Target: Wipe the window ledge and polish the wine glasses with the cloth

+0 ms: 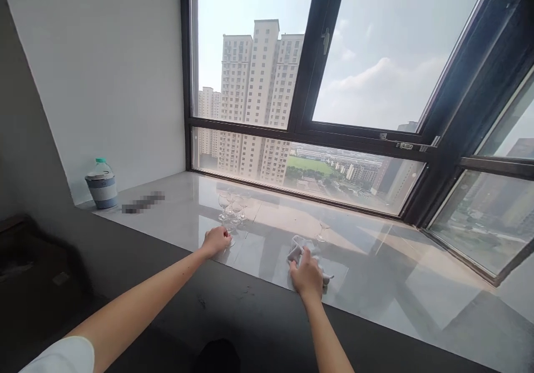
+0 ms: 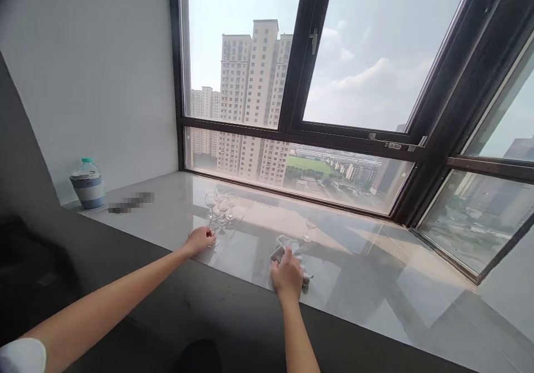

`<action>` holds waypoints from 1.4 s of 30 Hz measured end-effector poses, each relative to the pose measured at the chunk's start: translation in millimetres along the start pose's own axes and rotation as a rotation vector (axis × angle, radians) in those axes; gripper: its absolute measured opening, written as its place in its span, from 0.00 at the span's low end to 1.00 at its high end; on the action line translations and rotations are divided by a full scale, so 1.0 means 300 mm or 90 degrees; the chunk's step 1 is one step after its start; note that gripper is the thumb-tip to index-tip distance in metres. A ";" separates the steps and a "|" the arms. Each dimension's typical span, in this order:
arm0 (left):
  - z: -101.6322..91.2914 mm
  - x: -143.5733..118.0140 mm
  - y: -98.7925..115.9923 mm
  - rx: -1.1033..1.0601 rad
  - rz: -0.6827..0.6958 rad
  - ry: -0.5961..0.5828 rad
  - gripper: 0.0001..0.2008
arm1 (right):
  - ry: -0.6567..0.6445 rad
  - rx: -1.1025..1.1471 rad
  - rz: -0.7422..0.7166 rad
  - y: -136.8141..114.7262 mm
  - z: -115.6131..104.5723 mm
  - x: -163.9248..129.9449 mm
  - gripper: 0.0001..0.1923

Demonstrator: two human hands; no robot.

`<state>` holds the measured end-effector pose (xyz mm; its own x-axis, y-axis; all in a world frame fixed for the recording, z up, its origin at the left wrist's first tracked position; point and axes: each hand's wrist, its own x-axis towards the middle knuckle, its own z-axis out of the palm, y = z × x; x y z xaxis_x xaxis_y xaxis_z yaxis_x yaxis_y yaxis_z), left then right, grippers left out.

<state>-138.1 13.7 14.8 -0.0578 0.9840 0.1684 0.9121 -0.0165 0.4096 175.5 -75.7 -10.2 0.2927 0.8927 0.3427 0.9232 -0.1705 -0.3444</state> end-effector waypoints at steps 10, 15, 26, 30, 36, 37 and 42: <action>0.105 -0.173 0.151 -0.101 0.147 0.023 0.08 | -0.004 -0.044 0.001 -0.002 -0.002 -0.003 0.27; 0.099 -0.174 0.157 -0.072 0.185 0.040 0.09 | -0.018 -0.040 0.015 -0.015 -0.019 -0.005 0.27; 0.122 -0.212 0.233 -0.017 0.287 0.118 0.07 | -0.017 -0.005 0.018 -0.006 -0.019 -0.012 0.27; 0.118 -0.232 0.237 0.018 0.290 0.155 0.08 | 0.012 0.015 0.025 -0.003 -0.013 -0.016 0.26; 0.117 -0.226 0.240 0.015 0.284 0.132 0.08 | 0.017 0.039 0.026 -0.007 -0.020 -0.025 0.25; 0.117 -0.226 0.241 0.011 0.282 0.131 0.08 | 0.022 0.041 0.024 -0.008 -0.021 -0.026 0.24; 0.116 -0.228 0.242 0.011 0.272 0.119 0.08 | 0.026 0.040 0.028 -0.014 -0.028 -0.030 0.24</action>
<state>-53.7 -48.7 1.7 0.2540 0.8406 0.4784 0.8768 -0.4089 0.2530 171.2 -86.7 -4.7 0.3429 0.8674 0.3607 0.8926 -0.1811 -0.4129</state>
